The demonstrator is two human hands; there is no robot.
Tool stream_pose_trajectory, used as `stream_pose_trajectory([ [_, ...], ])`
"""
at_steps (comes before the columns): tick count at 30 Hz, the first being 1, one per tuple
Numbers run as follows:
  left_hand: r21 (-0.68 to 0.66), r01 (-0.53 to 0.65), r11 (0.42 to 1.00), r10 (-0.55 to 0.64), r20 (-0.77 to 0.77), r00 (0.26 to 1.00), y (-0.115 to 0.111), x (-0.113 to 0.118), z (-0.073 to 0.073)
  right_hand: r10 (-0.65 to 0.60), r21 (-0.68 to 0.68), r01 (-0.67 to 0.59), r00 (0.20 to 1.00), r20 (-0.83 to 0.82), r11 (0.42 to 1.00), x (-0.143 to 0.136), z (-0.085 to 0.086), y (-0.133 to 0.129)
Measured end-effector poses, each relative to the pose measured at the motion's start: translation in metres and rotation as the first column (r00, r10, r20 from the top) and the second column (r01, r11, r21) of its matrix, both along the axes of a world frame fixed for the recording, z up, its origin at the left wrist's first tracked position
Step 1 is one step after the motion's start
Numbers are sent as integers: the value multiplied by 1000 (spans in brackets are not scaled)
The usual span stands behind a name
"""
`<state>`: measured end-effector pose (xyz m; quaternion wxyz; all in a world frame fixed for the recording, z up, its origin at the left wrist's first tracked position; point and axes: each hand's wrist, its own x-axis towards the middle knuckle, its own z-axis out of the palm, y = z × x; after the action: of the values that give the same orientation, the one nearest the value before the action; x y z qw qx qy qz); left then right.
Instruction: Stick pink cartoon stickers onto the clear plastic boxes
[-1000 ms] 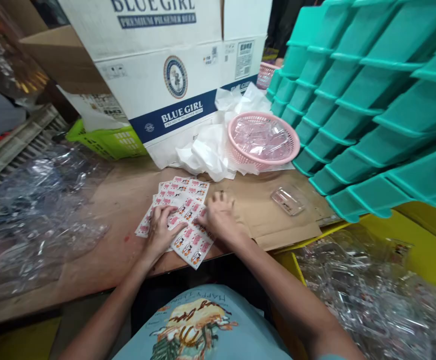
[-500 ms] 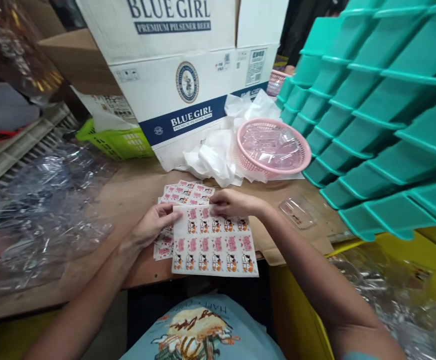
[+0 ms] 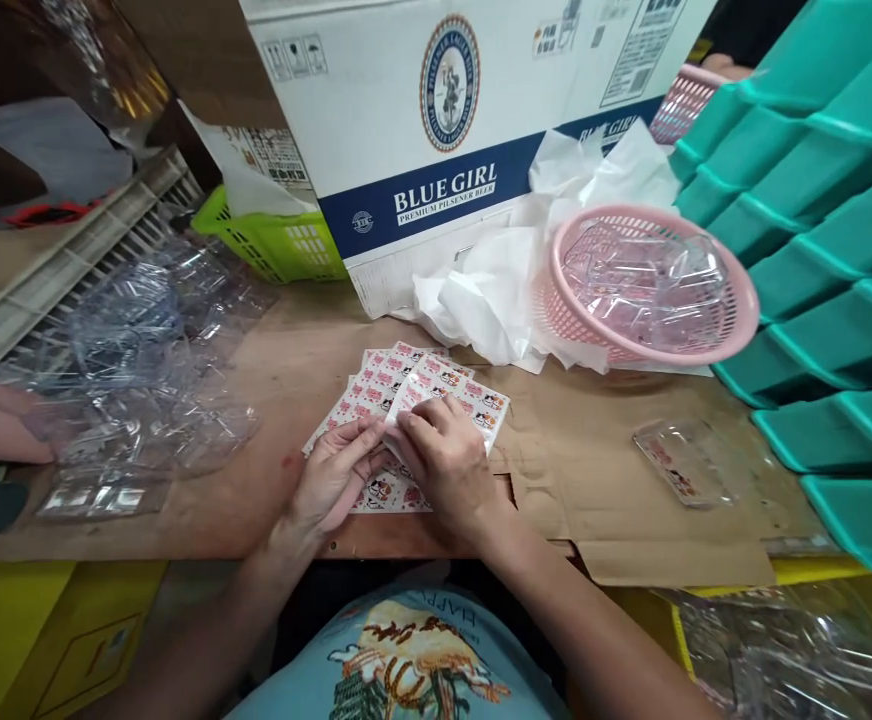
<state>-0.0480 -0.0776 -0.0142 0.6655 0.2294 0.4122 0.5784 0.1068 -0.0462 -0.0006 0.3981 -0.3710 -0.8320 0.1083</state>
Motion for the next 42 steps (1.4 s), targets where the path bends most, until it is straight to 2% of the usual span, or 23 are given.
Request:
stream_pose_trajectory([
  [3,39,-38,999,42,-103,994,-3,1,-3,31,-85,-37,998,-62,996,-3,-6,-1],
  [6,84,-66,994,82,-199,977,-3,2,-6,18,-314,-100,967,-254,944,-4,-7,5],
  [7,80,-75,994,90,-205,975,-3,2,-7,-25,-412,-119,944,-328,903,-4,-8,9],
  [9,49,-103,993,111,-192,975,-3,0,-9,-175,-595,-171,861,-478,786,0,-9,19],
  [11,1,-129,992,127,-180,976,-3,-6,-11,-328,-687,-231,746,-579,689,9,-10,30],
  [12,-20,-137,990,132,-181,975,-3,-10,-13,-379,-699,-252,694,-612,669,15,-10,34],
  [14,-38,-157,987,146,-213,966,-2,-17,-17,-421,-678,-254,622,-661,689,25,-7,40],
  [16,-23,-188,982,175,-278,944,0,-22,-21,-390,-631,-211,630,-672,746,30,-2,39],
  [18,12,-201,979,193,-338,921,1,-23,-23,-283,-549,-131,746,-603,826,25,4,31],
  [20,37,-168,985,170,-362,916,0,-19,-22,-147,-447,-77,883,-446,891,13,4,20],
  [21,47,-144,988,151,-366,918,-1,-17,-21,-103,-421,-77,916,-389,904,7,3,15],
  [23,52,-107,993,119,-376,919,-3,-15,-21,-85,-443,-102,921,-381,891,-2,-4,12],
  [26,37,-109,993,114,-416,902,-5,-20,-27,-177,-523,-114,863,-474,845,4,-14,22],
  [28,71,-114,991,135,-518,845,-5,-28,-31,-246,-525,-76,821,-516,848,16,-16,32],
  [31,258,-158,953,299,-722,624,-6,-29,-25,-320,-463,23,753,-575,886,28,-10,37],
  [32,300,-133,944,319,-744,587,-7,-25,-19,-307,-391,75,761,-572,917,28,-7,35],
  [33,303,-83,949,287,-730,620,-8,-19,-11,-267,-283,125,794,-545,951,26,-4,31],
  [34,268,-11,963,195,-670,716,-10,-12,-2,-206,-144,155,850,-485,977,22,-3,27],
  [36,171,145,975,-68,-389,919,-11,4,14,-83,118,118,960,-266,986,14,-2,16],
  [37,139,176,975,-143,-219,965,-11,10,20,-45,179,73,987,-152,981,11,-2,10],
  [38,111,160,981,-152,-80,985,-11,15,23,-15,187,27,998,-62,982,10,-3,5],
  [40,66,49,997,-53,51,997,-12,19,22,39,89,-41,999,18,995,12,-3,-2],
  [42,66,-57,996,53,69,996,-15,17,17,53,-76,-59,996,-70,995,18,-2,-6],
])
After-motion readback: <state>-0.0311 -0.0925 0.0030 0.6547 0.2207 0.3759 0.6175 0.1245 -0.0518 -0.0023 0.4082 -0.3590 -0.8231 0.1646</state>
